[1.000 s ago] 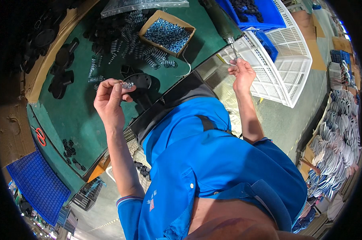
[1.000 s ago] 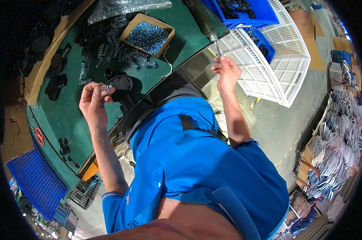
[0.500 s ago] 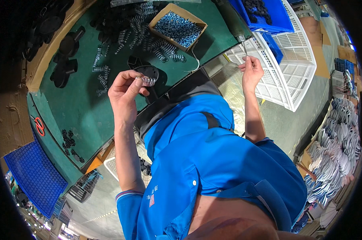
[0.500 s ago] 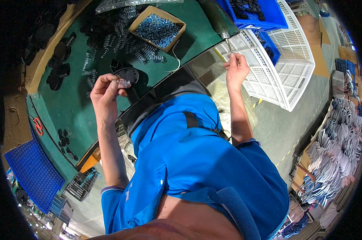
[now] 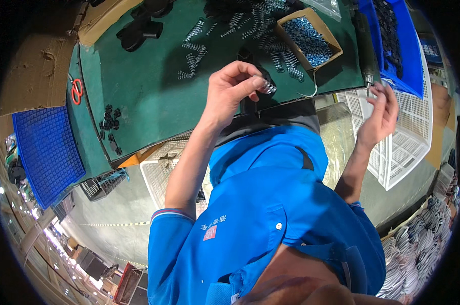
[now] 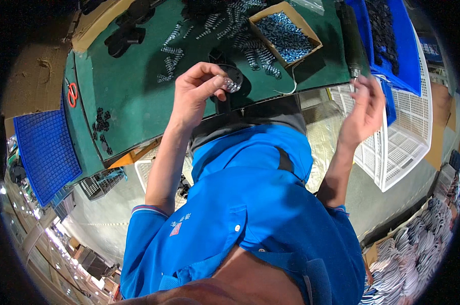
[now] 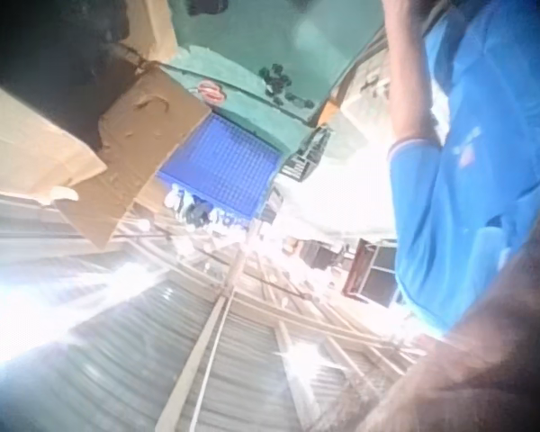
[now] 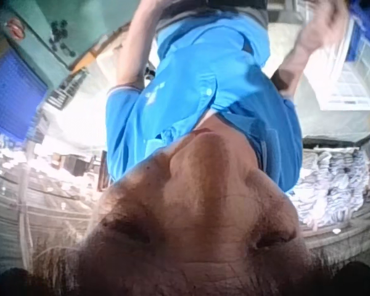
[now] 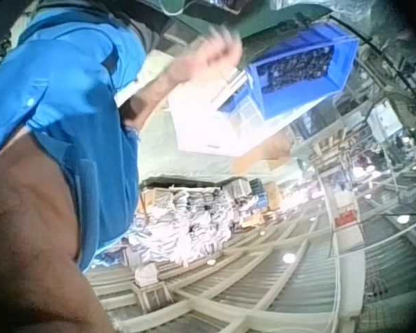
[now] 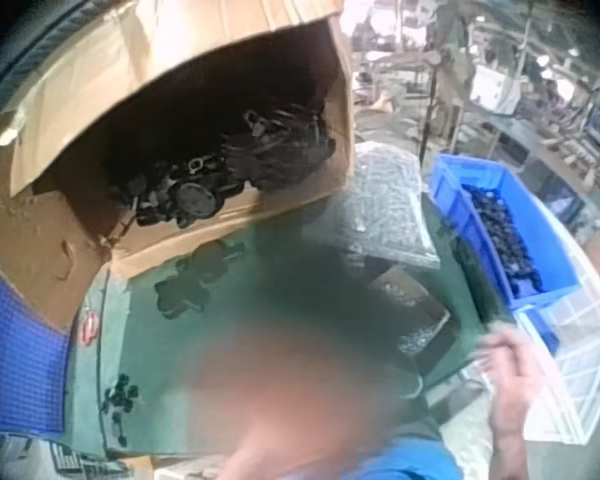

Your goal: The person assembles small black plastic components on a green workbench using a corded electric screwdriver. They repeatedly pick up parts, align them, and fasten them with screws, then place the finished assemblies into a white basket.

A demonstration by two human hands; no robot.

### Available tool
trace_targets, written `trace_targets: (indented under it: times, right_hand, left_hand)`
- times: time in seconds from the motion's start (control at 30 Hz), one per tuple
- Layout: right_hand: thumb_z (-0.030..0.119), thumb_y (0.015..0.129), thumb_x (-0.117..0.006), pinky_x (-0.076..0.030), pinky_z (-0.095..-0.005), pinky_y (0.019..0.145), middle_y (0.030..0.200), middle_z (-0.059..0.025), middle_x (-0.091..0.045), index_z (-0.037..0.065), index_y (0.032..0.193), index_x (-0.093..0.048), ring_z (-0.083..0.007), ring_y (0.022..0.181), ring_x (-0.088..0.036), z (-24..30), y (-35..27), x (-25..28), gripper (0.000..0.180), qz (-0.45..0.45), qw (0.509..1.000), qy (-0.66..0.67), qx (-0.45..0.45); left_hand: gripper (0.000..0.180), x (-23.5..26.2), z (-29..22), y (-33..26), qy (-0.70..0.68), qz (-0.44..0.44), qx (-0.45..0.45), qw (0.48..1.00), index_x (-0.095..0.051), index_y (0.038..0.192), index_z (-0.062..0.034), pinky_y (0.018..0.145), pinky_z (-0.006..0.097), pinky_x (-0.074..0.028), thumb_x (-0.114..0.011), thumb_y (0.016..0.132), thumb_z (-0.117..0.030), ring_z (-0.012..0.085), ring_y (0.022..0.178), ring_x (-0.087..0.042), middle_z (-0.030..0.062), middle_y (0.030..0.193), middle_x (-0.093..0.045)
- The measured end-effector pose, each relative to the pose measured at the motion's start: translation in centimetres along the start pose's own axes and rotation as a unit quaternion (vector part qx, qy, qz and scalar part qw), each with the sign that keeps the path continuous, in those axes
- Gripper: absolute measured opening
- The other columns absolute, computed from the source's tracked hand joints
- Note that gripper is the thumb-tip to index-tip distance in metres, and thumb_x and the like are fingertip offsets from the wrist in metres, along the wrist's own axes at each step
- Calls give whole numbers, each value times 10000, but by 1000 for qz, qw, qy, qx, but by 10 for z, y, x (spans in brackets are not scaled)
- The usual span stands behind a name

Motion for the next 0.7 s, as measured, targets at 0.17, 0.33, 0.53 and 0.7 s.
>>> trace_targets:
  times: [0.17, 0.33, 0.53, 0.7]
  right_hand:
    - [81, 936, -621, -489, -208, 636, 947, -62, -682, 7, 1064, -675, -99, 781, -635, 35, -20, -99, 157, 472, 848, 128, -207]
    - [72, 881, -671, -483, -247, 611, 811, -40, -652, 1, 917, -672, -133, 701, -607, 37, -20, -139, 80, 469, 873, 109, -79]
    - [291, 856, -664, -509, -442, 749, 974, -125, -663, 80, 959, -695, -347, 880, -646, 8, 45, -198, 236, 408, 826, -302, 246]
    - [367, 867, -674, -545, -429, 717, 931, -146, -706, 73, 954, -715, -331, 844, -685, -8, 56, -286, 310, 475, 747, -362, 291]
  left_hand:
    - [125, -7, -4, 3, 25, -21, -24, 999, -660, 898, -9, 602, 233, -514, -753, 844, -72, 116, 731, -663, 58, 824, -693]
    - [112, 13, -6, -4, 30, -119, 9, 992, -659, 855, -12, 576, 223, -497, -753, 845, -72, 97, 682, -638, 44, 776, -684]
    - [89, 27, -5, -7, 56, -225, -63, 971, -667, 875, -14, 575, 203, -481, -736, 862, -69, 81, 668, -633, 25, 771, -679]
    - [105, 32, -15, 8, 151, -213, -162, 952, -689, 920, 9, 620, 207, -488, -738, 851, -53, 53, 703, -609, 13, 781, -680]
Point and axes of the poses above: each hand's wrist, its own y-axis towards the middle knuckle, its own x-axis out of the back of the hand, z = x × y, the point moved 1 cm from there along y, towards the middle knuckle
